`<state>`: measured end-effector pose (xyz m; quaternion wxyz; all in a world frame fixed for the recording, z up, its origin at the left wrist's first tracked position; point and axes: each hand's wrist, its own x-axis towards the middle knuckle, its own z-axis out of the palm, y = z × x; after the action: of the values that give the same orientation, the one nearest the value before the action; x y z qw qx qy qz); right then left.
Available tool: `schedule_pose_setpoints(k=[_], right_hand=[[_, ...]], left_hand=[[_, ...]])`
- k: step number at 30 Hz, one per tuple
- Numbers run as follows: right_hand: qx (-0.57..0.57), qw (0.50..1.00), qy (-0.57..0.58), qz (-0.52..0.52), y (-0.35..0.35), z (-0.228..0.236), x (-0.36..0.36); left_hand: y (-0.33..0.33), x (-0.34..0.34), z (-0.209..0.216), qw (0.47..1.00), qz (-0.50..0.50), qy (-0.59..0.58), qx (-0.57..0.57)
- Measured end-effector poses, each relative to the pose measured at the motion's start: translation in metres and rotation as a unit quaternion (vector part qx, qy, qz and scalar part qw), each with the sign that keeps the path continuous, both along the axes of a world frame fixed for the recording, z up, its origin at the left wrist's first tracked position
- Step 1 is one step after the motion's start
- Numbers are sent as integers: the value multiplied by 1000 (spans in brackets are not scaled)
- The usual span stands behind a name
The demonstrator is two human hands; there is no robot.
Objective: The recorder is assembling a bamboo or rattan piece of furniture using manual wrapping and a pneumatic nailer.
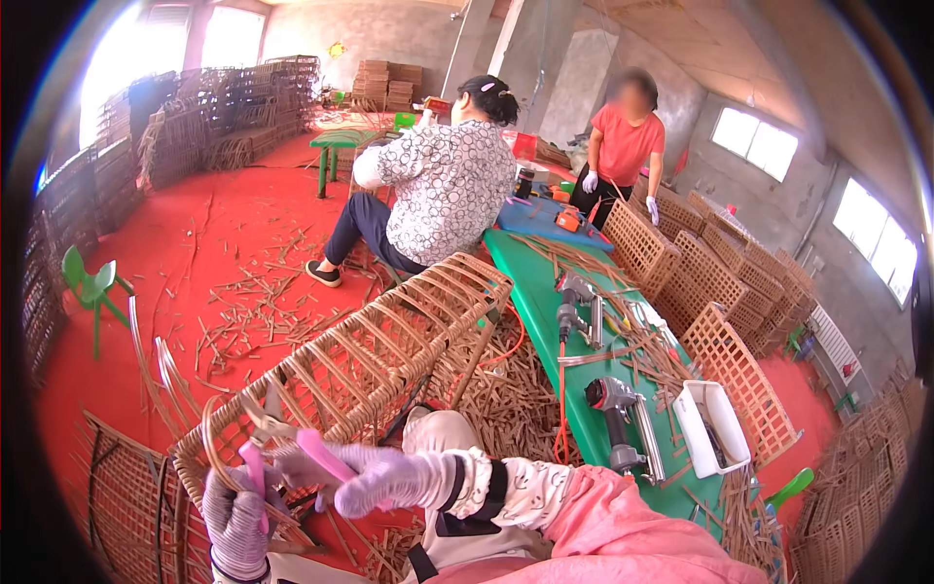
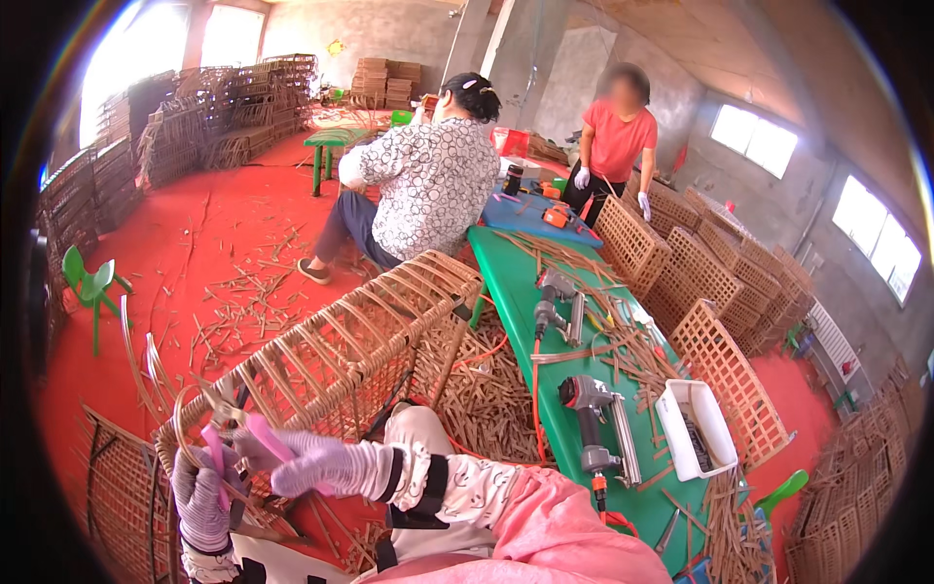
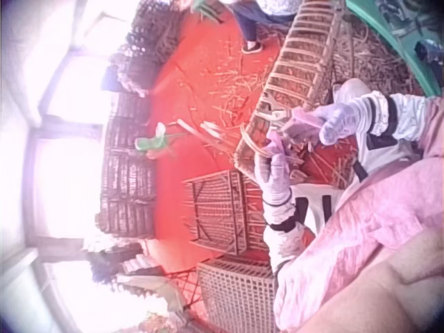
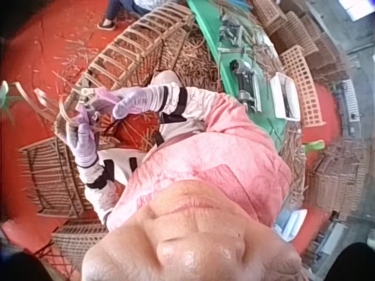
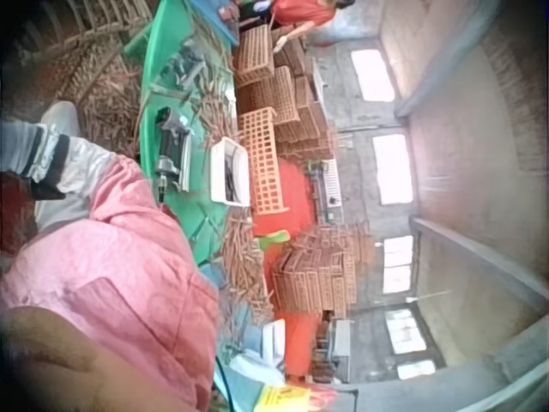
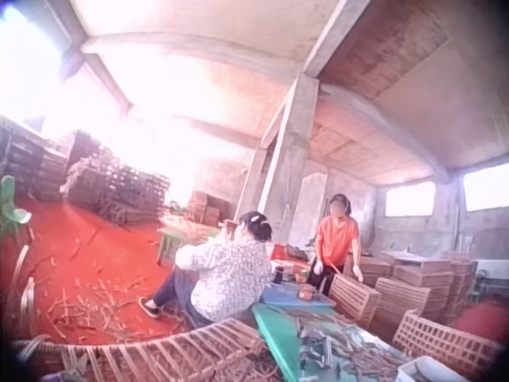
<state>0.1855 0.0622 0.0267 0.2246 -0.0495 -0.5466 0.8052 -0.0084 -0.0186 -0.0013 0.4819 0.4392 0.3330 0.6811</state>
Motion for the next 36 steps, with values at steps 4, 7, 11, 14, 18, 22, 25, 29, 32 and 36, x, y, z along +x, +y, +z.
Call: schedule_pose_setpoints(k=[4, 7, 11, 14, 18, 22, 25, 29, 32, 36], right_hand=[[10, 999, 3, 40, 0, -19, -12], [33, 996, -10, 81, 0, -14, -22], [-33, 999, 19, 36, -11, -11, -15], [19, 994, 108, -11, -5, 1, 5], [146, 989, -33, -7, -2, 1, 31], [183, 952, -243, -29, -20, -13, 48], [186, 924, -333, -26, -18, -1, 64], [270, 913, -304, 7, -13, -16, 64], [266, 919, -288, 38, -12, -21, 50], [260, 919, -291, 52, -15, -22, 48]], left_hand=[[1, 0, -2, 996, -38, 86, -13], [-4, -1, -2, 996, -31, 78, -3], [-6, 8, 2, 996, -36, 76, -13], [-2, 4, 12, 995, -47, 89, -9], [-13, 0, 17, 996, 13, 42, -81], [-18, 7, 42, 980, 70, 90, -164], [5, 22, 47, 989, 6, 53, -140], [15, 20, 41, 992, -40, 23, -118], [10, 11, 30, 991, -34, 42, -124], [6, 11, 27, 987, -35, 64, -142]])
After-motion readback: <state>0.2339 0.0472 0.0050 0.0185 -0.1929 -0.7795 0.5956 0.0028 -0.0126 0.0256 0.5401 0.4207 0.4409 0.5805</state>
